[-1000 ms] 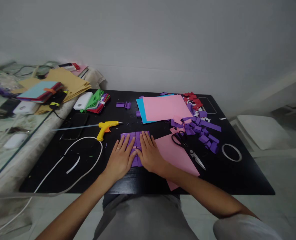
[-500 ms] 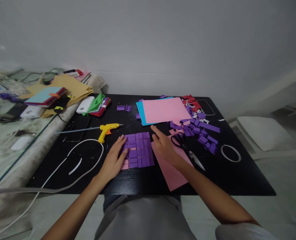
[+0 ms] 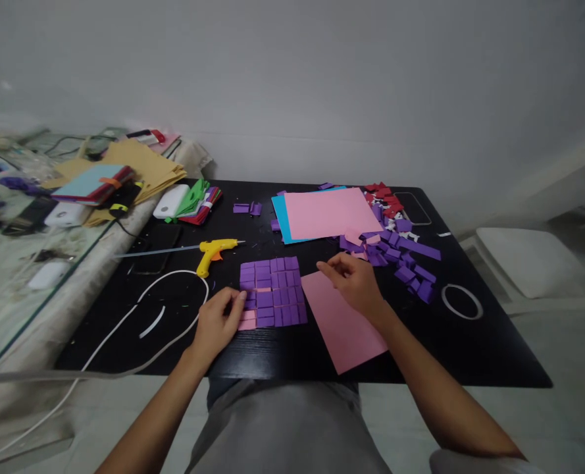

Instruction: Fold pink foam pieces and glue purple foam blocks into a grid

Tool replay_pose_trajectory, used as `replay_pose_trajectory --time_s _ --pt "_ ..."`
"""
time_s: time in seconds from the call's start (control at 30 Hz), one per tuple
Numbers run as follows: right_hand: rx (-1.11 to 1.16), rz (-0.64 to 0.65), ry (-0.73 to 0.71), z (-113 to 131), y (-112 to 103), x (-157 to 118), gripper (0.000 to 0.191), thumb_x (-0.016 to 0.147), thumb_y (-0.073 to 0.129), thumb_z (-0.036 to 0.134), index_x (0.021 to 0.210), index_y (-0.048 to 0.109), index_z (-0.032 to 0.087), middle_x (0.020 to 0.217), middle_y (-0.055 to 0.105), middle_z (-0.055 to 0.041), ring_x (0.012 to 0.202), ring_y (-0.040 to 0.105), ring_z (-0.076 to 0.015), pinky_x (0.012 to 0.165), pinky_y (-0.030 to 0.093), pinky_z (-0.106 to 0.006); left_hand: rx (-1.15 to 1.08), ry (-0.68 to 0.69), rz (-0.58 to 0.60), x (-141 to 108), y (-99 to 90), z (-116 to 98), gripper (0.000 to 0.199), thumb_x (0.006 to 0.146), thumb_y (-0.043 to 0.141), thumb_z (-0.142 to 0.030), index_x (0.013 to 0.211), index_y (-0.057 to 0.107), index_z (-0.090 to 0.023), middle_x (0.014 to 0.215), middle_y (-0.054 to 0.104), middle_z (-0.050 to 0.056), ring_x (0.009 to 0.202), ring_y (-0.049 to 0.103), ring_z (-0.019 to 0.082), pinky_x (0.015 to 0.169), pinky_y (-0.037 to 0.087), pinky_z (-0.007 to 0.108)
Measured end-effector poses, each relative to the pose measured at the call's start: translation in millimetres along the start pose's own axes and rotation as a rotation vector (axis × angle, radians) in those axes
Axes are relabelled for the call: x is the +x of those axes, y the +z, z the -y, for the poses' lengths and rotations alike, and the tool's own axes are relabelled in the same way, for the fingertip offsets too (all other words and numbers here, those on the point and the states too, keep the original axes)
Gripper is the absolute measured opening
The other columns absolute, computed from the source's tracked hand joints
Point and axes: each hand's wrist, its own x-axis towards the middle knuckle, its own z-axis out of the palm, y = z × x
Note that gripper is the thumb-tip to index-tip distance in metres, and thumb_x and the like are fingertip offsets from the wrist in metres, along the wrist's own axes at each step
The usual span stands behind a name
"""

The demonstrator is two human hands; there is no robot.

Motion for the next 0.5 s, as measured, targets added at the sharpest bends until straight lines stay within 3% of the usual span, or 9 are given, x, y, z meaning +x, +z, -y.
replay_pose_trajectory --time_s 0.1,0.17,0.27,0.3,0.37,0.43,0.5 --pt "0.026 -0.072 -0.017 -6 -6 -4 0.048 0.093 0.066 0.052 0.059 0.052 0.022 0.054 0.042 0.0053 0.053 0.037 -0.0119 0.055 0.029 -0.029 0.006 0.034 0.0 -1 2.1 2 0.045 0.104 0.052 -0.034 0.062 0.049 -0.02 0.056 0.047 -0.004 0.051 0.047 0.01 0.055 0.039 0.024" --pt "0.042 -0.088 -0.007 -11 -5 -9 0.05 0.093 0.064 0.052 0.057 0.047 0.022 0.055 0.038 0.0056 0.053 0.034 -0.0114 0.055 0.027 -0.03 -0.005 0.066 0.026 -1 4.7 3 0.041 0.103 0.055 -0.034 0.064 0.053 -0.02 0.056 0.049 -0.004 0.05 0.05 0.01 0.054 0.04 0.023" --pt "0.063 -0.079 0.017 -15 0 -19 0.049 0.093 0.064 0.05 0.058 0.044 0.022 0.056 0.036 0.0058 0.055 0.033 -0.0114 0.054 0.027 -0.03 0.036 0.084 0.102 -2 7.4 4 0.02 0.101 0.06 -0.035 0.098 0.071 -0.019 0.06 0.059 -0.005 0.051 0.057 0.011 0.055 0.045 0.022" --pt "0.068 -0.073 0.025 -15 3 -24 0.049 0.093 0.063 0.049 0.058 0.042 0.022 0.056 0.035 0.0058 0.055 0.033 -0.0115 0.054 0.027 -0.03 0.069 0.09 0.136 -3 8.0 4 0.022 0.1 0.061 -0.035 0.111 0.073 -0.02 0.062 0.063 -0.005 0.053 0.061 0.012 0.057 0.047 0.022" --pt "0.058 -0.049 0.04 -14 11 -36 0.049 0.094 0.062 0.047 0.057 0.041 0.023 0.056 0.035 0.0057 0.054 0.035 -0.012 0.052 0.028 -0.029 0.13 0.114 0.193 -4 9.1 5 0.029 0.101 0.061 -0.033 0.125 0.072 -0.022 0.075 0.074 -0.001 0.06 0.069 0.014 0.062 0.053 0.024" --pt "0.007 0.037 0.035 -13 21 -49 0.048 0.097 0.059 0.043 0.057 0.042 0.023 0.054 0.039 0.005 0.053 0.039 -0.0128 0.051 0.032 -0.029 0.154 0.143 0.22 -5 10.4 7 0.03 0.102 0.059 -0.031 0.127 0.073 -0.023 0.096 0.082 0.003 0.073 0.076 0.017 0.071 0.058 0.027" --pt "-0.115 0.043 -0.069 -14 31 -61 0.037 0.098 0.061 0.036 0.065 0.057 0.021 0.062 0.056 0.0005 0.062 0.053 -0.0167 0.061 0.045 -0.03 0.154 0.168 0.225 -7 11.7 10 0.03 0.102 0.057 -0.031 0.126 0.074 -0.023 0.11 0.082 0.006 0.086 0.079 0.02 0.079 0.062 0.031"
